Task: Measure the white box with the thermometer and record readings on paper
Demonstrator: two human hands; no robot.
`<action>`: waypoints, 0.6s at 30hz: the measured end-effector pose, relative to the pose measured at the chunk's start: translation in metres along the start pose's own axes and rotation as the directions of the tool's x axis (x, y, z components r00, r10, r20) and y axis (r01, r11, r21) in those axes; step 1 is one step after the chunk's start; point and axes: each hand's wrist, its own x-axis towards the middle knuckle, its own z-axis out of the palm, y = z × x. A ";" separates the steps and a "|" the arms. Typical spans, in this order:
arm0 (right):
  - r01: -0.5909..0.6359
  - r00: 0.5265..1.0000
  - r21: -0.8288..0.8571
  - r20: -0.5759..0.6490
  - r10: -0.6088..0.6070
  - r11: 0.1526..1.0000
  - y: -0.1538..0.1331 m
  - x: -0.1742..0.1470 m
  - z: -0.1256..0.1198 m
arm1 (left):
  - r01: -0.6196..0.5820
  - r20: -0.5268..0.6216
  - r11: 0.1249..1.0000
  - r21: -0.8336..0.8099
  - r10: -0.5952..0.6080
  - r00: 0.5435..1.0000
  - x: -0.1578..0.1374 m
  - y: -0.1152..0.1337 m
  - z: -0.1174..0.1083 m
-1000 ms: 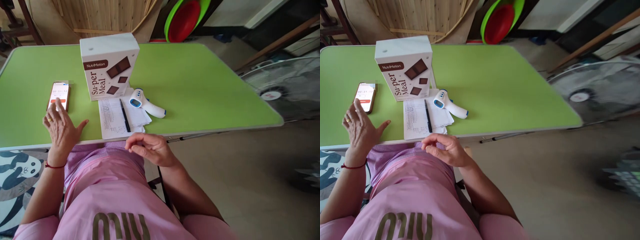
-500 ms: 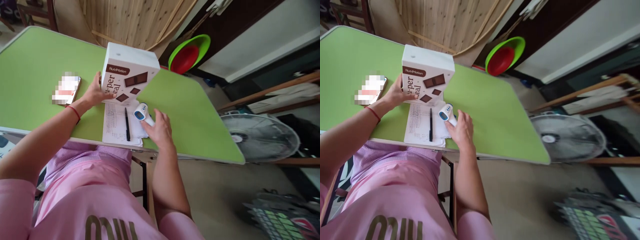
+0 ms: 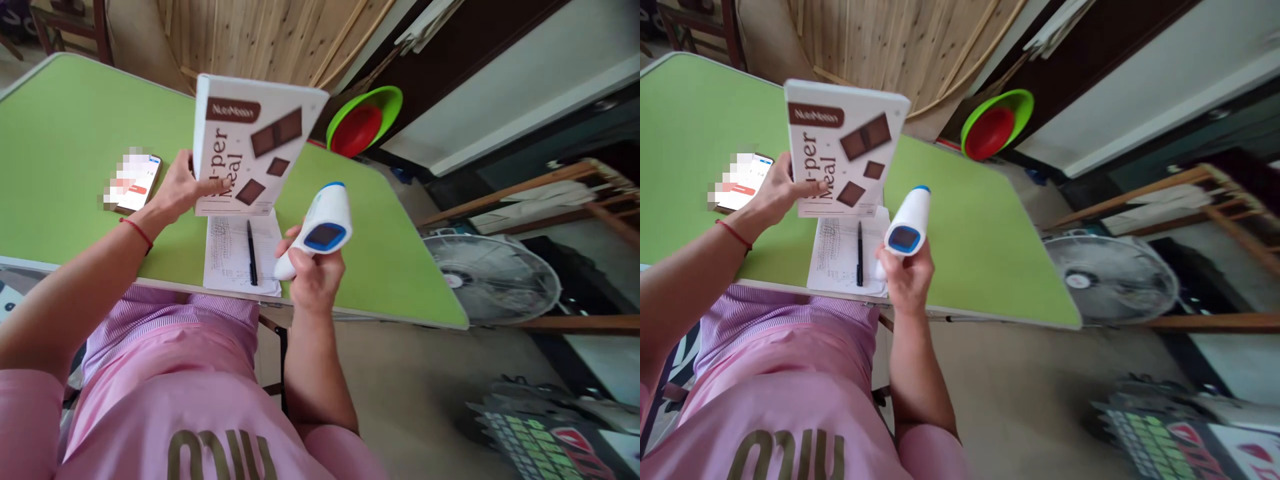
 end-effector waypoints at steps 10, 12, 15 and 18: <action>-0.438 0.874 0.404 0.399 0.276 0.803 -0.030 -0.067 0.056 | 0.237 0.287 0.972 0.007 -0.229 0.930 -0.028 0.031 -0.018; -0.456 0.867 0.425 0.409 0.284 0.782 -0.028 -0.066 0.057 | 0.238 0.322 0.971 0.026 -0.233 0.918 -0.029 0.030 -0.019; -0.516 0.842 0.448 0.422 0.336 0.730 -0.031 -0.064 0.060 | 0.257 0.340 0.966 0.014 -0.246 0.908 -0.028 0.030 -0.019; -0.566 0.816 0.466 0.432 0.384 0.680 -0.035 -0.063 0.065 | 0.255 0.338 0.966 0.036 -0.252 0.906 -0.027 0.031 -0.020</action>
